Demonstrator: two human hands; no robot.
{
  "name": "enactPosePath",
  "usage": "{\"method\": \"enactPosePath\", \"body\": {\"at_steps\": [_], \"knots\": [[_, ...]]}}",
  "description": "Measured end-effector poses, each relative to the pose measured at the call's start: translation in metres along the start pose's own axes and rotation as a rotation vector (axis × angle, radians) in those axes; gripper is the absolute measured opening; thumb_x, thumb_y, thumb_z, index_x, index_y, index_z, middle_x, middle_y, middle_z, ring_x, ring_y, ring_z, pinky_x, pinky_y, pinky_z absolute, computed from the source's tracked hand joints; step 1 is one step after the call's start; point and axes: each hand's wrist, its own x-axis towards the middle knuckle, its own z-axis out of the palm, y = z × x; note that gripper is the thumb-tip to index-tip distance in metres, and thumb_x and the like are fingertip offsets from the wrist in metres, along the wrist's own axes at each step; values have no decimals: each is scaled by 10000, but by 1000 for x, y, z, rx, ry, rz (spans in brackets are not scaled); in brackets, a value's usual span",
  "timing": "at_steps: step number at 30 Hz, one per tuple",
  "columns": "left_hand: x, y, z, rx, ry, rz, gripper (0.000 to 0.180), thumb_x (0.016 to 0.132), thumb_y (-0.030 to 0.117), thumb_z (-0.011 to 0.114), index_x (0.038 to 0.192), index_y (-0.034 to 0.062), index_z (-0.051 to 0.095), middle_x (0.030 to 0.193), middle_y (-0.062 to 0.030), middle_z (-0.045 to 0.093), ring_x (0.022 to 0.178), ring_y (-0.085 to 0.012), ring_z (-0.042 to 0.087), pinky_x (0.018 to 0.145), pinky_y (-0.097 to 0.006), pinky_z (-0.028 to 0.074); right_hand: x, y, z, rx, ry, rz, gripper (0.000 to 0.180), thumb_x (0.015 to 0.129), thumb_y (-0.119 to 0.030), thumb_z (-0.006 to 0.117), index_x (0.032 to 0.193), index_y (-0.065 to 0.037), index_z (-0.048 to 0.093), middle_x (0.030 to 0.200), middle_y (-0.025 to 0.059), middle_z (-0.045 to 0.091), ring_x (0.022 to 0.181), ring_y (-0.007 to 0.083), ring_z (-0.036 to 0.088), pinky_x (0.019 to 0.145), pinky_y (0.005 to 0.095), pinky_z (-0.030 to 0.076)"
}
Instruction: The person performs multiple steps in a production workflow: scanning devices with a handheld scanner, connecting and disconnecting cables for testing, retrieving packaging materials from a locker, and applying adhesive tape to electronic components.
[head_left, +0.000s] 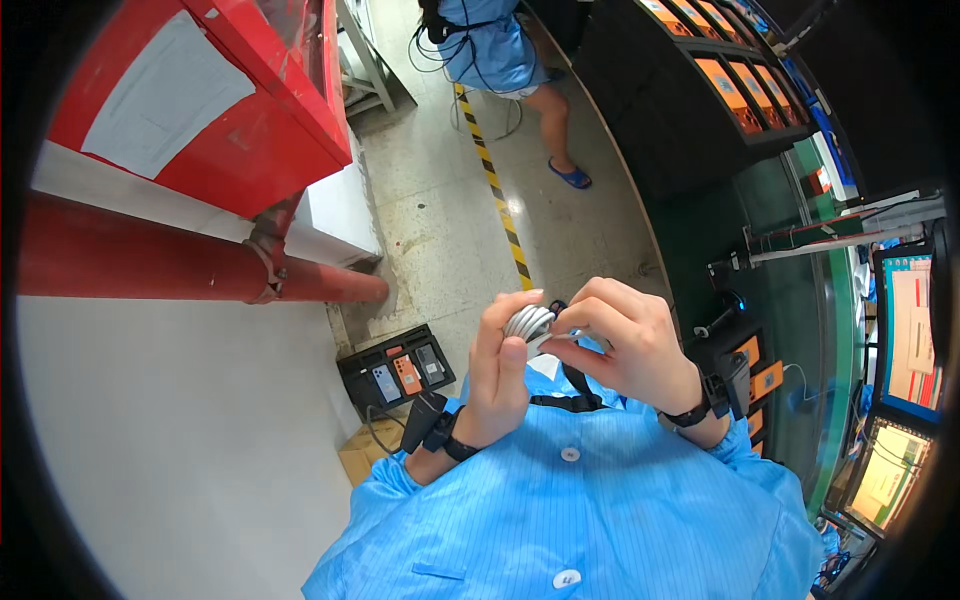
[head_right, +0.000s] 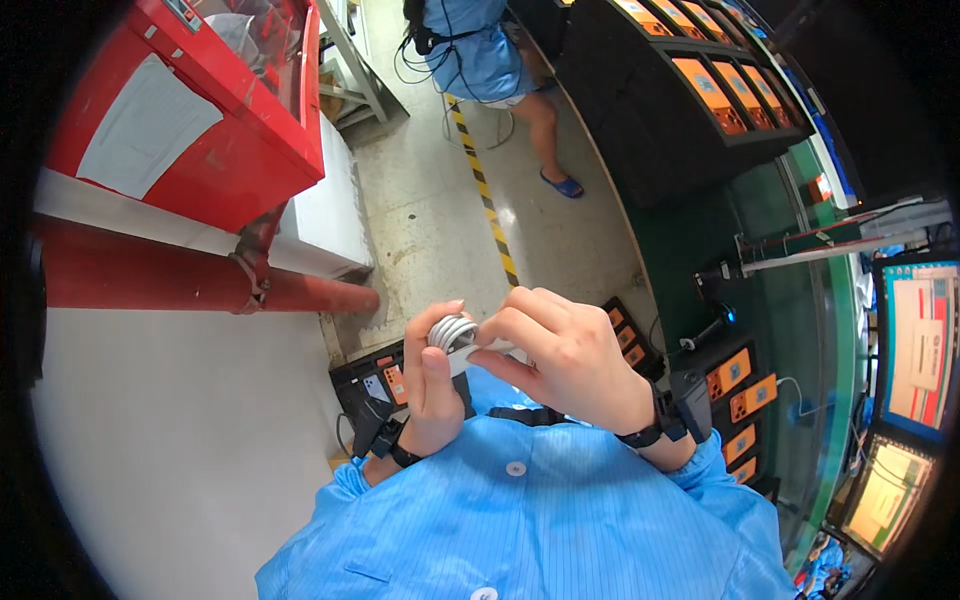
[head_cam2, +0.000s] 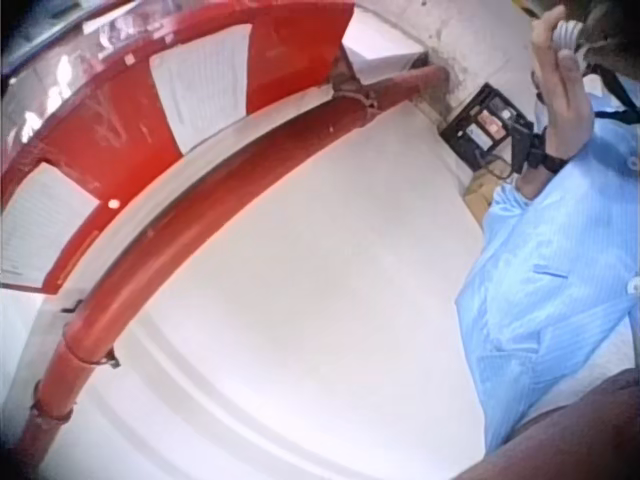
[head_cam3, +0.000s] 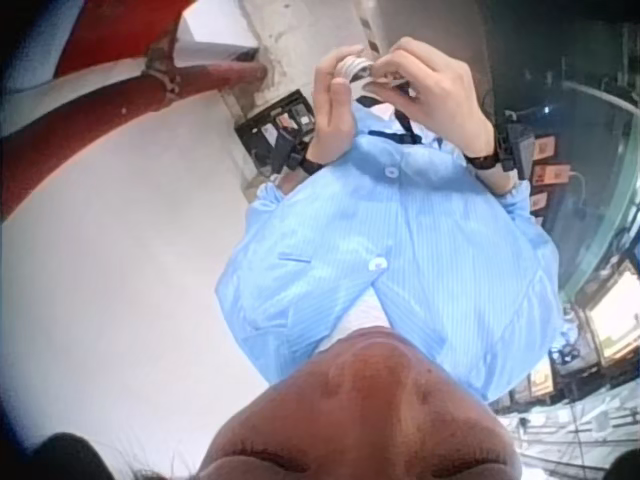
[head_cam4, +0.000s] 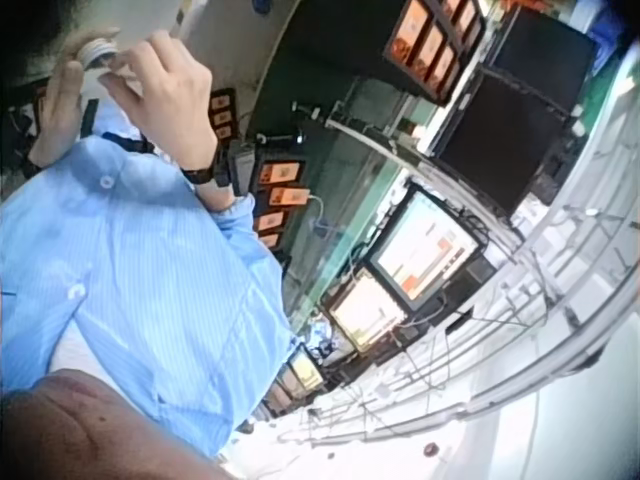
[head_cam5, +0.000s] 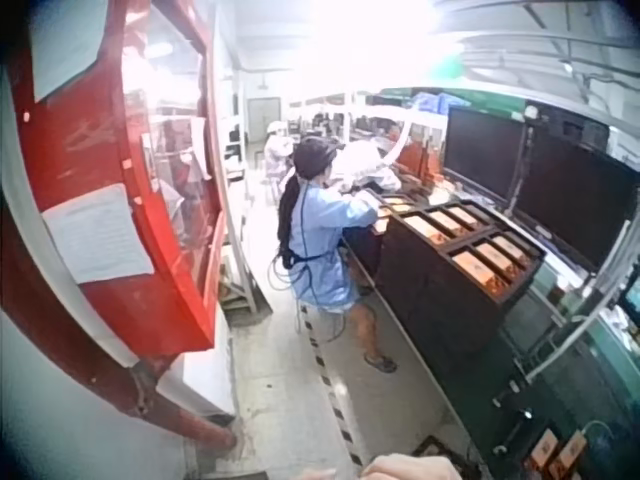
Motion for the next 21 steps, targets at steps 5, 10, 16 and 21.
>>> {"method": "enactPosePath", "body": {"at_steps": [5, 10, 16, 21], "knots": [[5, 6, 1, 27, 11, -43, 411, 1019, 312, 313, 1256, 13, 466, 981, -113, 562, 851, -158, 553, 755, -287, 439, -4, 2, 3, 13, 14, 11, 185, 734, -149, 752, 785, -74, 590, 721, 40, 556, 617, 181, 590, 506, 287, 459], [13, 11, 2, 67, -17, -64, 406, 1022, 317, 316, 1255, 26, 477, 970, -109, 589, 866, -161, 578, 756, -292, 456, -2, 3, 0, 2, -5, 49, 163, 755, -144, 738, 789, -67, 599, 733, 44, 576, 614, 166, 594, 513, 268, 470], [17, 10, 1, 121, -92, -151, 404, 1026, 324, 318, 1238, 26, 490, 949, -81, 585, 843, -139, 570, 742, -262, 456, -3, 12, -2, 36, -64, 21, 121, 770, -120, 710, 802, -70, 604, 742, 34, 573, 631, 160, 599, 527, 268, 481], [21, -5, -1, -379, -58, -603, 446, 1027, 382, 290, 1155, 30, 533, 1033, -58, 572, 948, -118, 538, 838, -257, 430, -6, 26, -3, 0, -82, -202, 102, 776, -107, 692, 807, -72, 601, 772, 34, 564, 661, 171, 600, 542, 285, 489]]}}
